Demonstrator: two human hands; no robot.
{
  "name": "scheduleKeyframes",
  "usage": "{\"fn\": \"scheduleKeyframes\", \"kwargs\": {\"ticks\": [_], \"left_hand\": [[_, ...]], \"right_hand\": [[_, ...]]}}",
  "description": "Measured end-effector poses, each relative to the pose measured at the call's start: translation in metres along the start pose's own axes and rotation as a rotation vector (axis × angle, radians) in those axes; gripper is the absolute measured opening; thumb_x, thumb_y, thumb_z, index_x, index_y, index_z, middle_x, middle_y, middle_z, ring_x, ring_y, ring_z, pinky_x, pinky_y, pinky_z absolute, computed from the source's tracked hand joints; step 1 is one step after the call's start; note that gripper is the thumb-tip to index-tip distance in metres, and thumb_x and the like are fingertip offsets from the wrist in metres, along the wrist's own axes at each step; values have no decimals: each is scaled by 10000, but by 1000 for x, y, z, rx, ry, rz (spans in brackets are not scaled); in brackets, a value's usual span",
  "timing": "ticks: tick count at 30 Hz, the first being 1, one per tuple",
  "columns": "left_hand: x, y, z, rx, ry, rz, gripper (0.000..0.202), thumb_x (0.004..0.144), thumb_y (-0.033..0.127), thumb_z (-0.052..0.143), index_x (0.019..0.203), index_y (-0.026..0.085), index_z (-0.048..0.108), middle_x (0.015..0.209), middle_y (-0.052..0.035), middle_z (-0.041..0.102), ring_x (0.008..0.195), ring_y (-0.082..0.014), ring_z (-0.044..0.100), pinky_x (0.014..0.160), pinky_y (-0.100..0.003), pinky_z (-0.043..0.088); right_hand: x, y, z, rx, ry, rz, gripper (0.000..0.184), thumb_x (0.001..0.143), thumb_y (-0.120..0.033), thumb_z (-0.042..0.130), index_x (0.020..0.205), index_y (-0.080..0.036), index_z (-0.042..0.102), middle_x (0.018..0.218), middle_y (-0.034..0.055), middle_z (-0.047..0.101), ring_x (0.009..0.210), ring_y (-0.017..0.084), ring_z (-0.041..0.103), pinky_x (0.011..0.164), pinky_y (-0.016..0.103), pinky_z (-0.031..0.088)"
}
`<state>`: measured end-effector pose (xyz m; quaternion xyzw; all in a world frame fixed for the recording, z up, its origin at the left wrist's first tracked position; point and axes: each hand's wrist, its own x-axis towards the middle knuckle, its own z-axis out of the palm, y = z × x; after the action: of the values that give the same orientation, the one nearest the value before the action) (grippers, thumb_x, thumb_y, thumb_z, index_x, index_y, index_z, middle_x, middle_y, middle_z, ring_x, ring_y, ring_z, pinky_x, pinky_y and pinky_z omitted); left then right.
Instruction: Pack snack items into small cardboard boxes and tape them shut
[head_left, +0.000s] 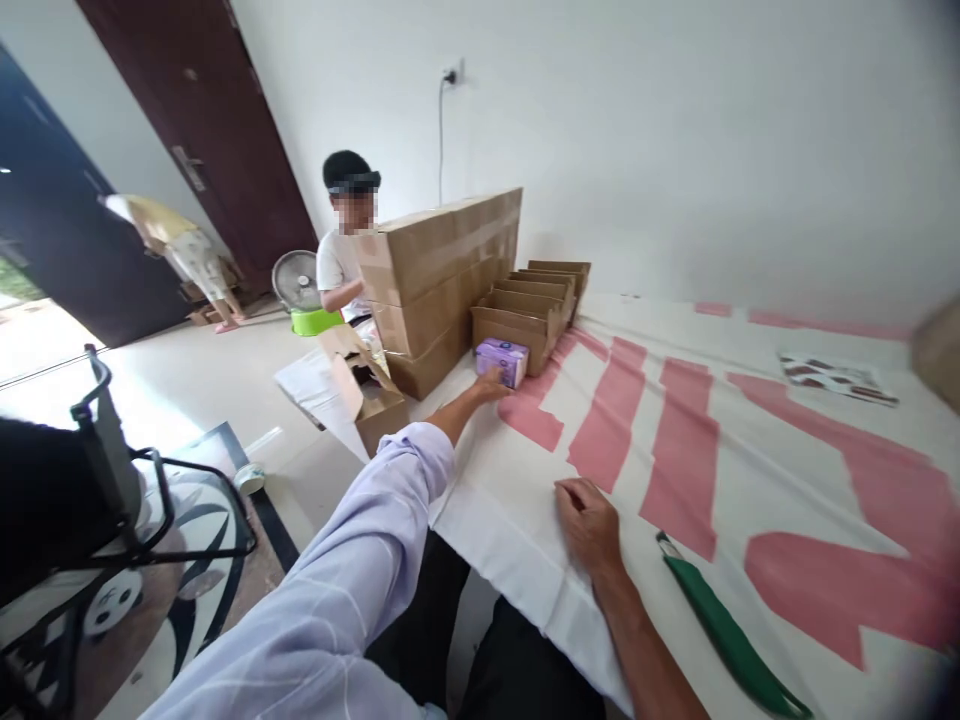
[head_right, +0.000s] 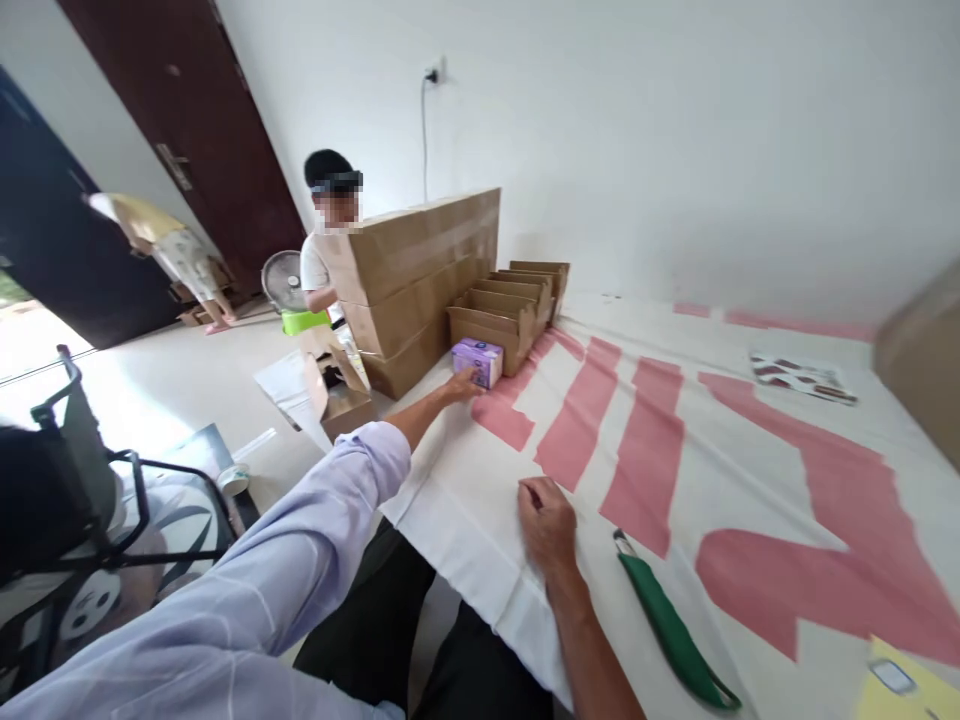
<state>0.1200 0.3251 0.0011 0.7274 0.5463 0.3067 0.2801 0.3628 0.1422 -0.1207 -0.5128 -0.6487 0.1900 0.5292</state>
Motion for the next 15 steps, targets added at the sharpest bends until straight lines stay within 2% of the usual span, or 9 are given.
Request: {"fn": "scheduleKeyframes", "kwargs": {"ticks": [2, 4, 7, 9, 11, 12, 13, 15], "left_hand": [[-8, 10, 2, 50, -23, 8, 432, 1057, 423, 743, 1409, 180, 682, 1430, -137, 692, 1225, -294, 717, 1034, -512, 646], [-22, 23, 2, 79, -35, 63, 416, 987, 351, 825, 1338, 153, 725, 1385, -160, 716, 1232, -320, 713, 1077, -512, 624], [-59, 39, -18, 81, -27, 211, 431, 865, 238, 904, 1269, 169, 769, 1358, -168, 732, 1287, -346, 686, 1184, -507, 552], [-92, 39, -51, 78, 49, 333, 429, 882, 256, 873, 1296, 223, 762, 1411, -144, 705, 1343, -321, 652, 1248, -499, 495], [-127, 29, -98, 121, 309, 511, 394, 905, 282, 832, 1289, 237, 758, 1410, -146, 687, 1359, -314, 637, 1244, -507, 490], [-143, 20, -125, 148, 458, 501, 342, 920, 273, 797, 1258, 239, 757, 1384, -137, 687, 1353, -307, 634, 1231, -502, 498], [-159, 9, -152, 169, 595, 428, 298, 925, 250, 761, 1223, 235, 754, 1360, -130, 686, 1347, -303, 631, 1201, -493, 517], [-183, -16, -201, 178, 814, 143, 297, 894, 226, 739, 1190, 229, 736, 1341, -120, 688, 1340, -308, 622, 1123, -468, 559]], "right_hand": [[3, 1, 0, 9, -8, 15, 265, 893, -429, 598, 801, -242, 762, 871, 77, 787, 818, 254, 718, 785, 378, 554], [3, -2, -1, 10, -12, 31, 290, 872, -460, 591, 794, -242, 766, 866, 77, 791, 814, 254, 721, 782, 379, 560], [4, -7, -3, -7, -17, 48, 301, 843, -476, 583, 782, -244, 765, 860, 79, 792, 818, 256, 725, 800, 385, 570], [5, -7, -3, -18, -24, 55, 308, 831, -485, 577, 776, -246, 764, 853, 79, 789, 812, 257, 723, 800, 389, 573], [6, -7, -2, -21, -27, 58, 320, 824, -500, 574, 779, -248, 766, 851, 80, 786, 804, 257, 718, 796, 392, 575], [6, -6, -1, -21, -24, 59, 326, 820, -508, 572, 778, -249, 765, 849, 80, 784, 801, 257, 714, 794, 393, 575], [6, -6, -1, -22, -21, 60, 329, 818, -516, 572, 776, -251, 762, 848, 80, 782, 801, 258, 712, 795, 394, 574], [6, -5, 0, -33, -12, 66, 331, 815, -526, 571, 766, -253, 750, 845, 80, 776, 802, 260, 709, 798, 397, 568]]}}
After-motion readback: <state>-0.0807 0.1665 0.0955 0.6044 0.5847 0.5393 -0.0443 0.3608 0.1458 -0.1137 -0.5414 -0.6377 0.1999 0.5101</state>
